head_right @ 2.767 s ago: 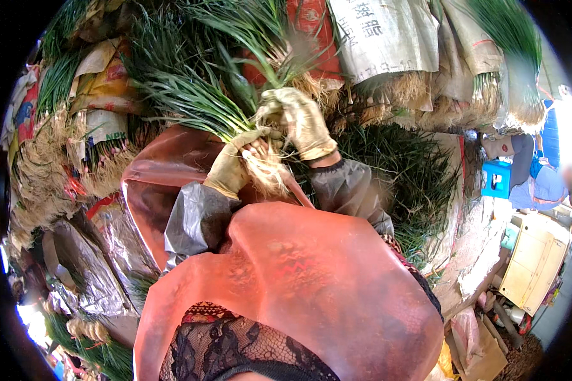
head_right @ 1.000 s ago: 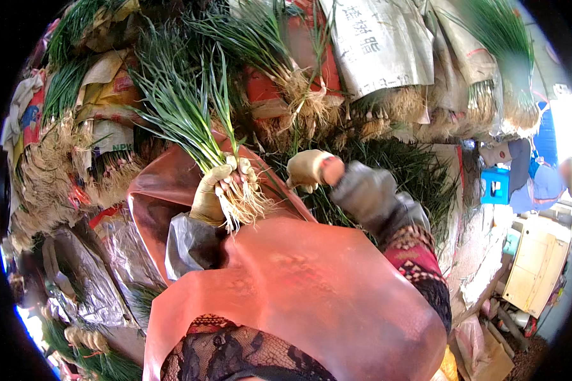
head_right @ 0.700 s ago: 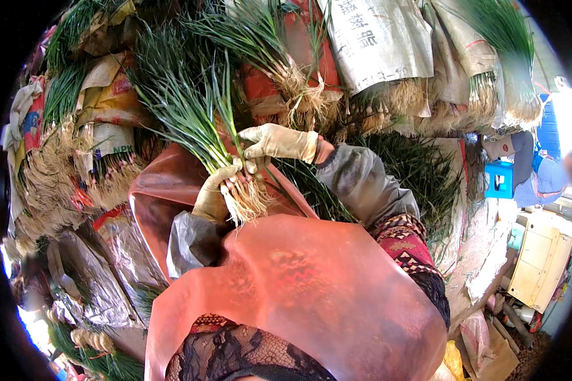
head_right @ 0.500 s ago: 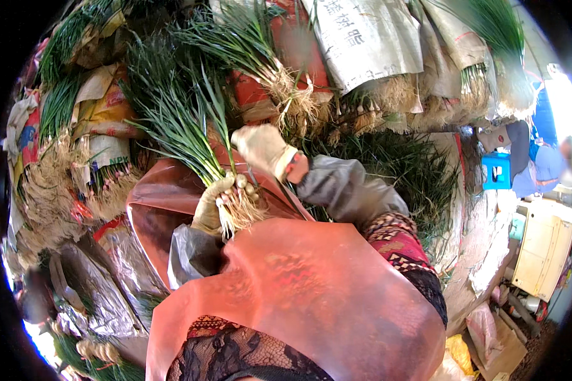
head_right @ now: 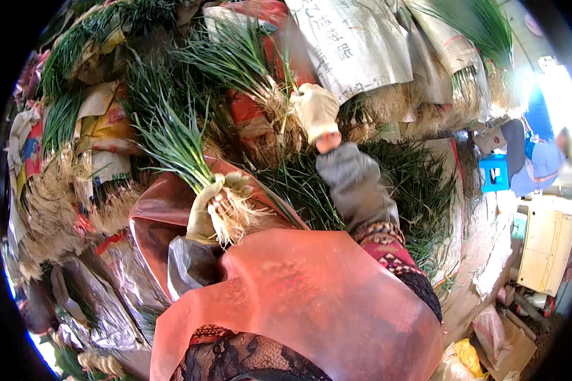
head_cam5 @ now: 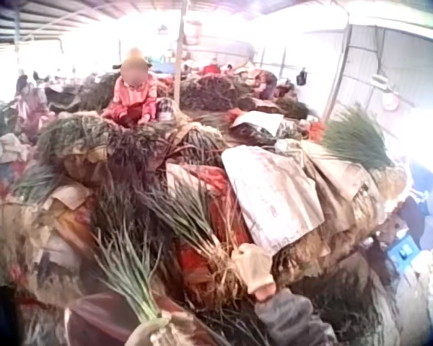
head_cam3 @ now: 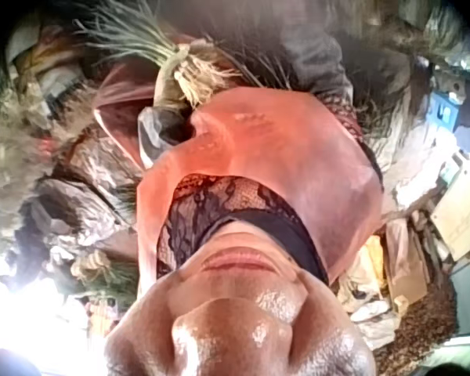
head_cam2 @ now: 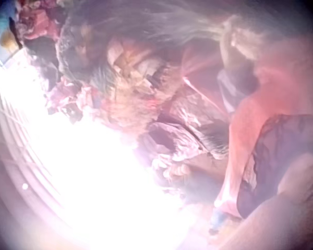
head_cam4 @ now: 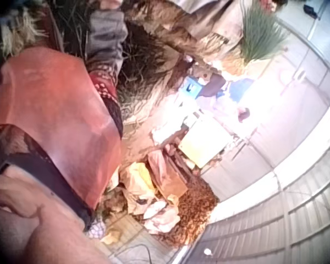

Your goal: The person processes scallions by hand, bundling them together and cleaning the roots while seated in a warehouse environment with other workers.

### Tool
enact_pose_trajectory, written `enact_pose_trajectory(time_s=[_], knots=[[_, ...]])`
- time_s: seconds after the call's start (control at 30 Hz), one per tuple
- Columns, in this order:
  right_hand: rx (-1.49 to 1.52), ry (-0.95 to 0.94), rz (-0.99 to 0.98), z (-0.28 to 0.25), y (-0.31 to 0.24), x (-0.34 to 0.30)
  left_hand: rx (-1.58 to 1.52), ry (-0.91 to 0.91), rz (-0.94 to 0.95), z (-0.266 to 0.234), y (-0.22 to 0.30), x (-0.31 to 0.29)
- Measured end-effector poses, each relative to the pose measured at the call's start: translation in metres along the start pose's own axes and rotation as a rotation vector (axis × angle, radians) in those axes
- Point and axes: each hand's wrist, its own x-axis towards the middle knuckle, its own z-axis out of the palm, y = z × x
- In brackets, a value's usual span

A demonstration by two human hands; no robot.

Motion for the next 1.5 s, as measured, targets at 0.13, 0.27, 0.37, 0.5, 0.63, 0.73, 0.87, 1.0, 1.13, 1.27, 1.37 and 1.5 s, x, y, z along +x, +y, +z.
enact_pose_trajectory(time_s=[0.13, 0.27, 0.37, 0.5, 0.63, 0.73, 0.87, 1.0, 1.13, 1.27, 1.37, 1.5], knots=[[0.171, 0.017, -0.431, -0.014, -0.065, -0.062, 0.177, -0.089, 0.0, 0.015, 0.003, 0.029], [0.51, -0.176, 0.27, -0.032, -0.085, -0.08, 0.129, -0.053, -0.05, -0.002, -0.004, 0.048], [1.545, -0.545, 0.517, 0.006, -0.079, -0.069, -0.142, -0.192, -0.238, -0.023, -0.003, 0.048], [1.488, -0.823, 0.545, 0.02, -0.094, -0.073, 0.034, -0.026, -0.166, -0.023, -0.002, 0.034], [0.974, -0.602, 0.145, 0.044, -0.088, -0.079, 0.139, 0.232, -0.045, -0.04, -0.005, 0.047], [0.521, -0.082, -0.416, 0.042, -0.103, -0.083, 0.114, 0.261, -0.001, -0.012, 0.0, 0.026], [0.008, 0.099, 0.094, 0.051, -0.037, -0.096, -0.036, -0.02, -0.077, -0.006, 0.005, 0.025], [-0.012, -0.554, 0.048, 0.108, 0.028, -0.144, -0.083, 0.007, 0.064, 0.042, 0.021, -0.007], [-0.313, -1.444, -0.109, 0.055, 0.026, -0.199, -0.155, 0.042, -0.001, 0.022, 0.022, 0.003], [-0.17, -1.097, -0.473, 0.015, -0.016, -0.139, -0.224, -0.075, -0.117, 0.01, 0.013, -0.001], [1.257, -0.77, -0.1, 0.014, -0.065, -0.089, -0.085, -0.003, -0.166, 0.045, 0.027, -0.013], [1.224, -0.847, -0.243, 0.028, -0.106, -0.066, -0.015, 0.04, -0.117, -0.023, 0.021, 0.001]])
